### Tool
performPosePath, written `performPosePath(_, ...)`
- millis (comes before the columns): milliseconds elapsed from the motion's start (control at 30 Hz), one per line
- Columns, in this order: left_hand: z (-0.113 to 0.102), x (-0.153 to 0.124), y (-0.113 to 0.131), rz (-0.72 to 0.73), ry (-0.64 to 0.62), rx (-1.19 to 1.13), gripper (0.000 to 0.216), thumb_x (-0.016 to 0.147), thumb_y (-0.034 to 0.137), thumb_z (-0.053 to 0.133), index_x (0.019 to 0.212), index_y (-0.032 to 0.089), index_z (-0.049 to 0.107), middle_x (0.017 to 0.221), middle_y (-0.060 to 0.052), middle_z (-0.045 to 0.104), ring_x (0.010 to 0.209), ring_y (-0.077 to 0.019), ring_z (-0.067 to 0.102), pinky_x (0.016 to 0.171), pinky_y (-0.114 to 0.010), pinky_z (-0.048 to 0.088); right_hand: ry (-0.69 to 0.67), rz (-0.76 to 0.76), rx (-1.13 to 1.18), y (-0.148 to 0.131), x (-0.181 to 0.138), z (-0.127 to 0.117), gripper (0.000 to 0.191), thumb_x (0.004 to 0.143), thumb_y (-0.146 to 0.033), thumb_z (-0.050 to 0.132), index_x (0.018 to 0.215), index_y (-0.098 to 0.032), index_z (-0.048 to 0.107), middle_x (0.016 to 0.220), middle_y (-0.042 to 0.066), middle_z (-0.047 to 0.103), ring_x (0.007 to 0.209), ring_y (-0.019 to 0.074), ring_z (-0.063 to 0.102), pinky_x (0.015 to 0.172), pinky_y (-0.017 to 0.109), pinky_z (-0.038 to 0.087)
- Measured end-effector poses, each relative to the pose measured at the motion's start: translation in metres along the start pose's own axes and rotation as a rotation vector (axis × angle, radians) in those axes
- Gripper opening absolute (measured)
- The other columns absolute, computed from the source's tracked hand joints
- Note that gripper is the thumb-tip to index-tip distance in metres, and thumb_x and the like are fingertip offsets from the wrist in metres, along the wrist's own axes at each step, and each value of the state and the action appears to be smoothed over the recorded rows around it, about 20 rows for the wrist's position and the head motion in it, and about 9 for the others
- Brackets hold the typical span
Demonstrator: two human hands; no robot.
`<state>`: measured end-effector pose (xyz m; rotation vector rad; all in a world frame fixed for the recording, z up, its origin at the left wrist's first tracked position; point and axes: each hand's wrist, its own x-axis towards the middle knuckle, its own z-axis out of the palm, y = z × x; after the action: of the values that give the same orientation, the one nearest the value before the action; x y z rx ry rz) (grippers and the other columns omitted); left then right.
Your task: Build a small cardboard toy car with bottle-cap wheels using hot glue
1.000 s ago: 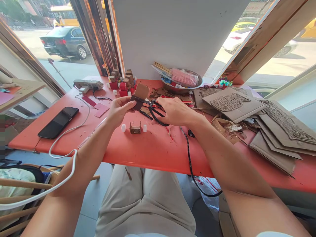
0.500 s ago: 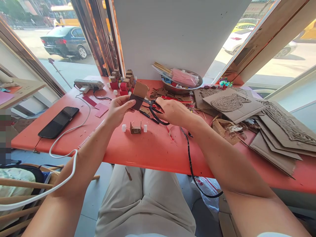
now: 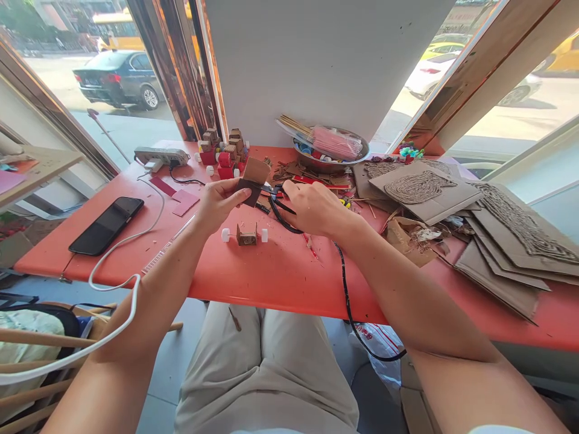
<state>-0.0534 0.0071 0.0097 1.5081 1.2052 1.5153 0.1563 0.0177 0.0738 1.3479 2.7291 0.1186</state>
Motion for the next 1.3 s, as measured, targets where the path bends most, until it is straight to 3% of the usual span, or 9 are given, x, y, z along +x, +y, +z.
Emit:
performPosePath(167, -0.002, -0.001, 0.003, 0.002, 0.007, 0.026, 0.030, 0.065, 0.045, 0.083, 0.079, 0.019, 0.084, 0.067, 0.000, 0.064, 0.063, -0.0126, 0.047, 0.056, -0.026, 0.039, 0.028, -0.015, 0.024, 0.003, 0.002, 0.003, 0.049, 0.111, -0.044, 0.045, 0.140, -0.008, 0.059, 0.127, 0.028, 0.078, 0.120, 0.0396, 0.075, 0.083, 0.037, 0.047)
performPosePath(333, -0.002, -0.001, 0.001, -0.003, 0.039, -0.004, 0.029, 0.064, 0.047, 0.087, 0.072, 0.020, 0.079, 0.064, 0.000, 0.058, 0.061, -0.0137, 0.046, 0.056, -0.028, 0.036, 0.035, -0.003, 0.067, 0.006, 0.005, 0.005, 0.044, 0.110, -0.047, 0.051, 0.133, -0.013, 0.065, 0.115, 0.025, 0.082, 0.110, 0.0397, 0.078, 0.072, 0.034, 0.042)
performPosePath(467, -0.002, 0.000, -0.001, -0.001, 0.041, -0.005, 0.030, 0.063, 0.048, 0.087, 0.069, 0.021, 0.078, 0.063, 0.000, 0.057, 0.060, -0.0136, 0.044, 0.054, -0.028, 0.036, -0.001, 0.020, 0.069, 0.004, 0.006, 0.004, 0.042, 0.112, -0.045, 0.049, 0.133, -0.013, 0.065, 0.117, 0.024, 0.081, 0.112, 0.0394, 0.078, 0.070, 0.033, 0.039)
performPosePath(667, -0.002, -0.001, 0.003, 0.000, 0.023, 0.032, 0.027, 0.064, 0.048, 0.085, 0.068, 0.021, 0.080, 0.060, 0.001, 0.057, 0.059, -0.0131, 0.043, 0.052, -0.027, 0.035, -0.048, 0.047, 0.068, -0.001, 0.003, 0.001, 0.044, 0.113, -0.041, 0.046, 0.140, -0.011, 0.061, 0.125, 0.027, 0.079, 0.118, 0.0402, 0.077, 0.074, 0.035, 0.044)
performPosePath(867, 0.002, -0.003, 0.009, 0.017, -0.006, 0.031, 0.024, 0.063, 0.043, 0.085, 0.071, 0.021, 0.082, 0.061, 0.001, 0.061, 0.065, -0.0163, 0.055, 0.057, -0.028, 0.046, 0.041, 0.002, 0.019, -0.005, 0.001, 0.004, 0.048, 0.112, -0.042, 0.043, 0.140, -0.006, 0.060, 0.125, 0.031, 0.078, 0.119, 0.0401, 0.076, 0.084, 0.038, 0.050)
performPosePath(1100, 0.000, -0.002, 0.004, -0.016, 0.011, 0.031, 0.027, 0.062, 0.047, 0.085, 0.064, 0.020, 0.078, 0.060, 0.001, 0.056, 0.059, -0.0121, 0.041, 0.052, -0.027, 0.033, -0.002, 0.044, 0.066, -0.001, 0.004, 0.003, 0.045, 0.112, -0.046, 0.045, 0.131, -0.013, 0.069, 0.114, 0.027, 0.081, 0.112, 0.0420, 0.078, 0.073, 0.036, 0.046)
performPosePath(1200, -0.001, -0.001, -0.001, -0.045, 0.039, 0.009, 0.030, 0.061, 0.048, 0.087, 0.069, 0.020, 0.082, 0.059, 0.001, 0.058, 0.057, -0.0111, 0.041, 0.049, -0.025, 0.030, -0.008, 0.042, 0.112, 0.002, 0.006, 0.004, 0.040, 0.111, -0.040, 0.048, 0.126, -0.015, 0.075, 0.111, 0.023, 0.083, 0.108, 0.0398, 0.080, 0.073, 0.035, 0.048)
performPosePath(1300, -0.002, 0.001, -0.004, -0.061, 0.046, -0.043, 0.035, 0.057, 0.047, 0.092, 0.079, 0.021, 0.086, 0.066, -0.001, 0.069, 0.060, -0.0133, 0.053, 0.051, -0.025, 0.039, 0.019, 0.080, 0.174, 0.011, 0.010, 0.009, 0.038, 0.110, -0.038, 0.049, 0.119, -0.017, 0.079, 0.109, 0.019, 0.084, 0.103, 0.0371, 0.081, 0.074, 0.036, 0.053)
